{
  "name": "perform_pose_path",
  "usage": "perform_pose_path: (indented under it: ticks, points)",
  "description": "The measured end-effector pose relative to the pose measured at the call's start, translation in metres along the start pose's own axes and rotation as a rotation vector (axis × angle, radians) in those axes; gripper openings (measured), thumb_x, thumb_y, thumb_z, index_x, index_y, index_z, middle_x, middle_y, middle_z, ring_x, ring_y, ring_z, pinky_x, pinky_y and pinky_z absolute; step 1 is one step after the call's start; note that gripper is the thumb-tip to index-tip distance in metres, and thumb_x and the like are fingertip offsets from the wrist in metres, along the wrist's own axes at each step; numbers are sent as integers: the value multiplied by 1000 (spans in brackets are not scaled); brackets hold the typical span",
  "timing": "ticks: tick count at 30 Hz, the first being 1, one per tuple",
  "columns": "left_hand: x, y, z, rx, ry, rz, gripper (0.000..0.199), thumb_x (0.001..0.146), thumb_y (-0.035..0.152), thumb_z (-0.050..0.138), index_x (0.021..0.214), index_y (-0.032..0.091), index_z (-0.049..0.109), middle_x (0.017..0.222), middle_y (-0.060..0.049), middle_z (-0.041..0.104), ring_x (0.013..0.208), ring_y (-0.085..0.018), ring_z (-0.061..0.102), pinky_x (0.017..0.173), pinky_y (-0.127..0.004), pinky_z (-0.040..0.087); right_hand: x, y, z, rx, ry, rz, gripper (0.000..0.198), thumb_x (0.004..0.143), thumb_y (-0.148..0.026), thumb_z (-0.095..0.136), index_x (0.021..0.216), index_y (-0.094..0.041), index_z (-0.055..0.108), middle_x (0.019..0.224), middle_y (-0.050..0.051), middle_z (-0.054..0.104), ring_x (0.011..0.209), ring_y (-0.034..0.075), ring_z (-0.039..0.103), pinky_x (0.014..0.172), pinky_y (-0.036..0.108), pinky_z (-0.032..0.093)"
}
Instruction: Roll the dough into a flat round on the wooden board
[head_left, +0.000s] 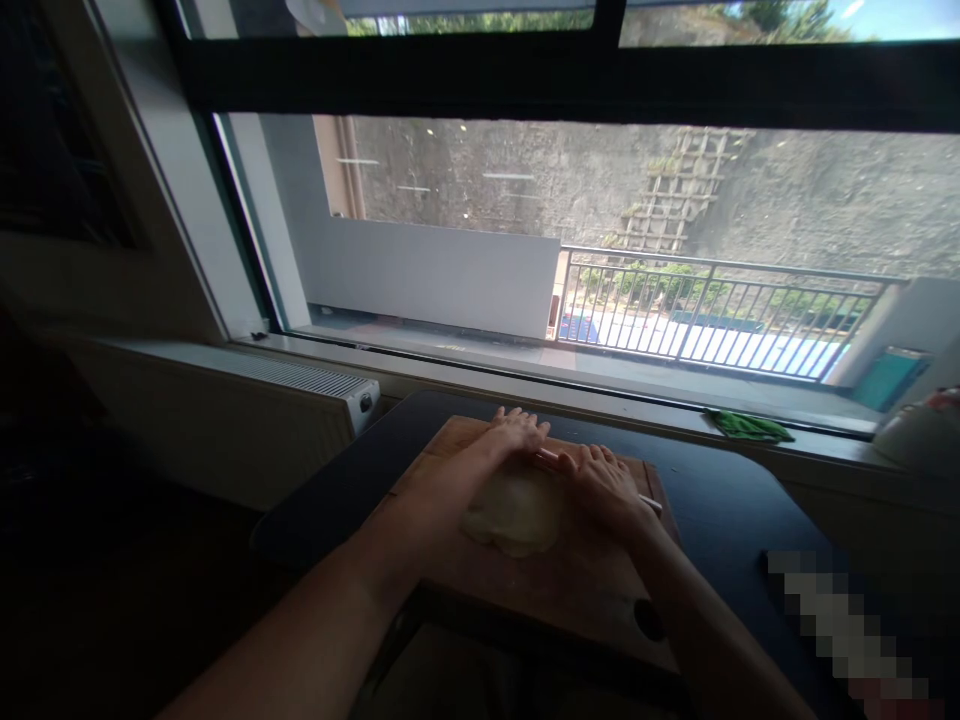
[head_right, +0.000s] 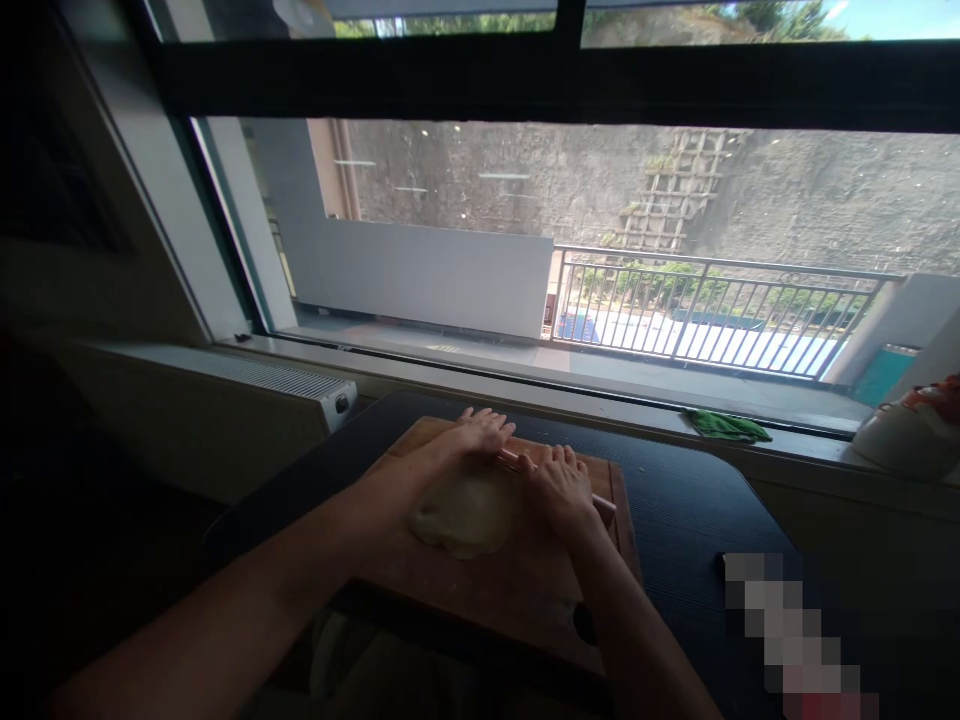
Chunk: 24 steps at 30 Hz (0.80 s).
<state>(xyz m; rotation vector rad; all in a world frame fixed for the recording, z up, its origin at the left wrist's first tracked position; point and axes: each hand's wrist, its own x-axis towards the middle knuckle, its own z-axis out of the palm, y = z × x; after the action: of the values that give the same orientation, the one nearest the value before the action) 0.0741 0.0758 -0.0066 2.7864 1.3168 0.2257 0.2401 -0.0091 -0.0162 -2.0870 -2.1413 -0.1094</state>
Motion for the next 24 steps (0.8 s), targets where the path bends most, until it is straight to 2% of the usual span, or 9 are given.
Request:
perform_pose_path:
  ticks: [2,5,9,13,16,19,22,24]
  points:
    - [-5,-1,0,10,-6,-12,40,88,34,42,127,25,46,136,-9,45,130,-26,32,105,-47,21,8,5,-1,3,-16,-15,47,94,-44,24,119,-19,54,120,13,57,119,26,43,98,42,28]
    - [-5,1,-4,41,-45,-16,37,89,34,41,125,27,49,135,-7,47,128,-25,34,105,-48,21,4,2,-1,15,1,-5,49,94,-45,23,121,-18,52,124,14,54,123,25,39,99,41,28]
    - [-11,2,-11,63,-72,21,38,93,36,29,116,22,57,129,-8,53,127,-27,37,105,-54,18,-33,-17,4,30,60,6,61,92,-49,24,136,-8,34,139,17,39,130,27,30,101,40,26]
    - [-56,-8,-13,9,30,95,46,96,39,20,127,20,48,137,-7,45,131,-23,31,108,-48,18,-83,-36,3,15,70,-141,68,89,-51,32,141,-6,28,146,15,28,134,28,23,107,41,18]
    - [-83,-15,-12,-29,63,125,48,96,40,17,130,20,45,138,-7,44,131,-20,32,108,-45,19,-96,-38,-7,26,44,-210,69,89,-53,31,141,-8,29,148,14,24,136,27,18,108,41,15]
    - [-76,-15,-12,-22,13,123,46,96,37,17,122,22,52,133,-6,49,128,-22,36,106,-49,21,-72,-33,-18,67,-57,-171,64,91,-53,26,137,-11,36,142,14,36,130,27,30,104,41,22]
    - [-41,-12,-12,39,-74,29,40,94,38,26,111,24,59,124,-8,57,123,-27,42,104,-57,17,-26,-25,-24,88,-134,-105,61,92,-52,17,130,-13,44,130,15,50,119,25,45,96,39,32]
    - [-16,-12,-13,63,-122,-45,37,92,41,34,115,24,57,125,-10,56,122,-30,43,103,-60,17,2,-21,-22,75,-148,-94,55,93,-50,18,125,-18,49,125,12,54,116,24,47,93,39,33]
